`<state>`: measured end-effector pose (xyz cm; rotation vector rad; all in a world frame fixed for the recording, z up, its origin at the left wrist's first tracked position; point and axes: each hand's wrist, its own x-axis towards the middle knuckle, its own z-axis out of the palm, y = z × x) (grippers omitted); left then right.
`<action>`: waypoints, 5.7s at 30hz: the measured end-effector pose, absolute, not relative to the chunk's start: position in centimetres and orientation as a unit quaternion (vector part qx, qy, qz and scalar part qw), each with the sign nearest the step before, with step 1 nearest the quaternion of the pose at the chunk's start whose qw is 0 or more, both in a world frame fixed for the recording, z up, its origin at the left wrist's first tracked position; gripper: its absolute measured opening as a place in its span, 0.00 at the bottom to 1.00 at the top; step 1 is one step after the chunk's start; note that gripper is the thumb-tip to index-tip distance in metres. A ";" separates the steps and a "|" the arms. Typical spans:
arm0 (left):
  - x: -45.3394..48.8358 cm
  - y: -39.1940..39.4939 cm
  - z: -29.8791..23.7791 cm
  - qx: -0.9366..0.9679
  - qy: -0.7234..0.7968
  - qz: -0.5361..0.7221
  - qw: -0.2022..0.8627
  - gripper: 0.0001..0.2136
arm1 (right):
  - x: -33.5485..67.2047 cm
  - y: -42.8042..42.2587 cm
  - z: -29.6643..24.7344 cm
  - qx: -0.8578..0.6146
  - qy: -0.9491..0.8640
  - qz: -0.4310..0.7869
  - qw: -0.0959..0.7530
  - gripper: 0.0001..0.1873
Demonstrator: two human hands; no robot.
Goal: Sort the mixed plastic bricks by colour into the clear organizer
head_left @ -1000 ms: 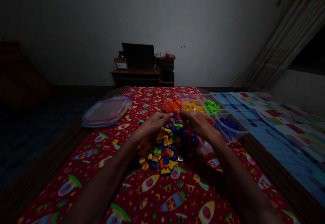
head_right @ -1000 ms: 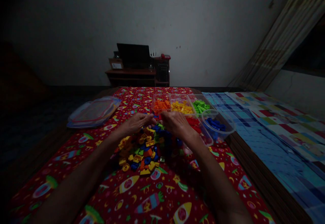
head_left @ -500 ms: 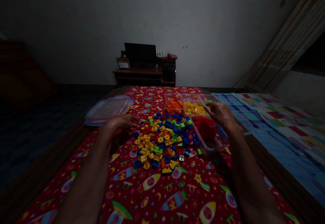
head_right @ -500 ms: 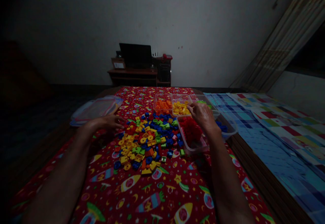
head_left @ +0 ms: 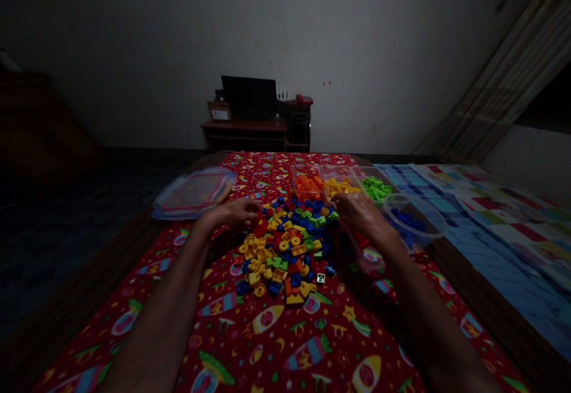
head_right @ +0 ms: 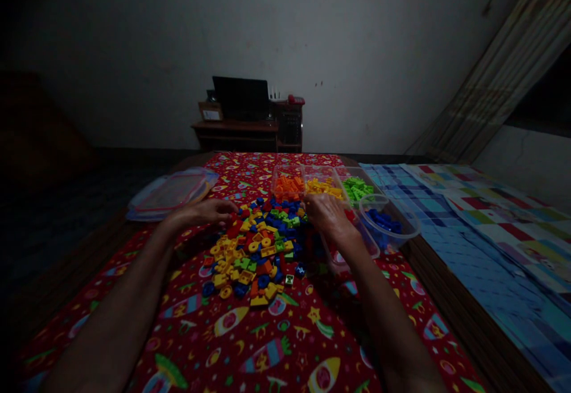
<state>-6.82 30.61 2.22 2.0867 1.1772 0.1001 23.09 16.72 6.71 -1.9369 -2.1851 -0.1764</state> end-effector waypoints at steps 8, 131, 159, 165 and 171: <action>-4.9 30.1 1.9 0.870 0.409 0.053 0.270 0.27 | 20.5 17.6 4.1 -0.598 -0.798 -0.040 0.070 0.12; -2.4 28.7 1.9 0.874 0.347 0.154 0.304 0.17 | 20.1 16.9 3.9 -0.482 -0.866 0.062 0.117 0.07; -1.0 26.0 4.8 0.874 0.302 0.154 0.350 0.14 | 19.0 17.1 3.4 -0.485 -0.836 -0.021 0.257 0.17; 0.3 26.2 3.4 0.827 0.274 0.196 0.450 0.16 | 19.3 17.6 3.4 -0.499 -0.831 0.014 0.247 0.11; 0.3 26.8 3.1 0.815 0.321 0.235 0.421 0.19 | 23.6 18.8 4.5 -0.618 -0.739 -0.042 0.263 0.14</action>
